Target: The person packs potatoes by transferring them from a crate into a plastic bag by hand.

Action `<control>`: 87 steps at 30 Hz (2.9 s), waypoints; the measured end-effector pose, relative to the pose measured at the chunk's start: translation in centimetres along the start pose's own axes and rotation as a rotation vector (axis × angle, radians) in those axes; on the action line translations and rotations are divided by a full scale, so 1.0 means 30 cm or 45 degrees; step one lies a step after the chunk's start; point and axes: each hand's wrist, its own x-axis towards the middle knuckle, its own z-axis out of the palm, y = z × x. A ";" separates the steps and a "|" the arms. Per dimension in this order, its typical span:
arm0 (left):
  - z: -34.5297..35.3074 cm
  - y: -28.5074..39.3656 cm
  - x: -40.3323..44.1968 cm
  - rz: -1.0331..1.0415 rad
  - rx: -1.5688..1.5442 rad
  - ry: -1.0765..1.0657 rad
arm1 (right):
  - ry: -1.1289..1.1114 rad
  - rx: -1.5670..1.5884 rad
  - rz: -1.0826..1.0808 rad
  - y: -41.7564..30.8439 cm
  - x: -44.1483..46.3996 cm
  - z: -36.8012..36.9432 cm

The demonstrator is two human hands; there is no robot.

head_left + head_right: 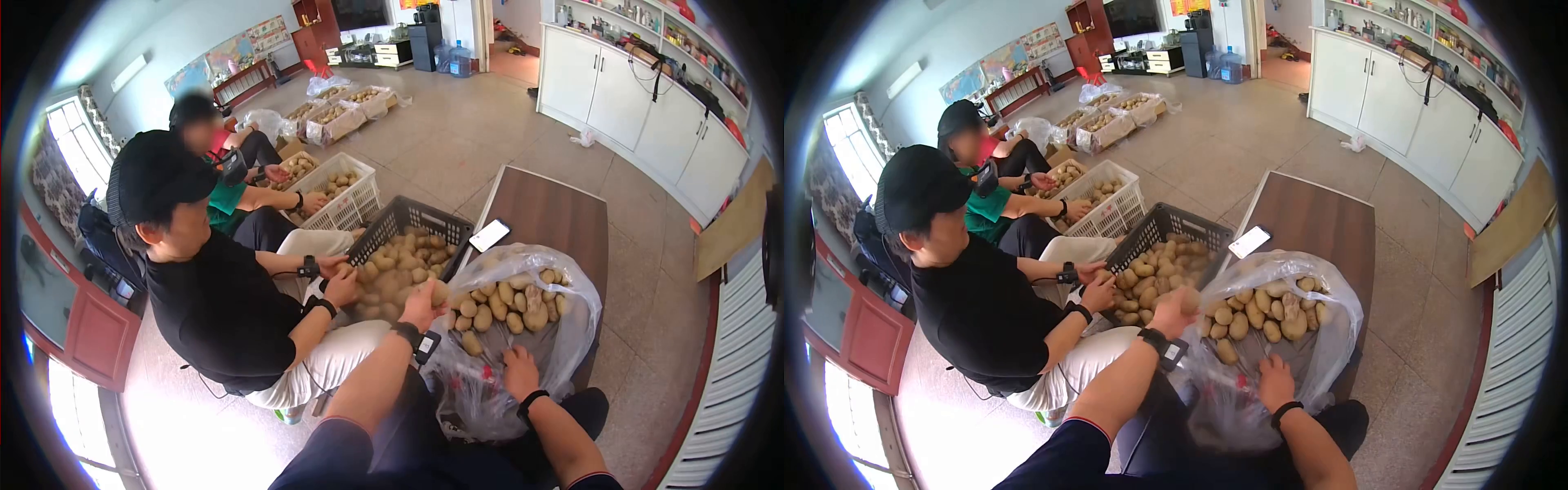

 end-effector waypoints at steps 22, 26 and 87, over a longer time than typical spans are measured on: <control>-0.344 -0.398 0.163 0.038 0.724 0.340 | -0.080 1.842 1.020 0.118 0.098 0.069; -0.293 -0.293 0.119 0.055 0.634 0.353 | -0.129 1.753 0.817 0.124 0.101 0.092; -0.231 -0.431 0.242 0.111 0.995 0.426 | -0.752 0.339 1.084 0.614 -0.885 0.027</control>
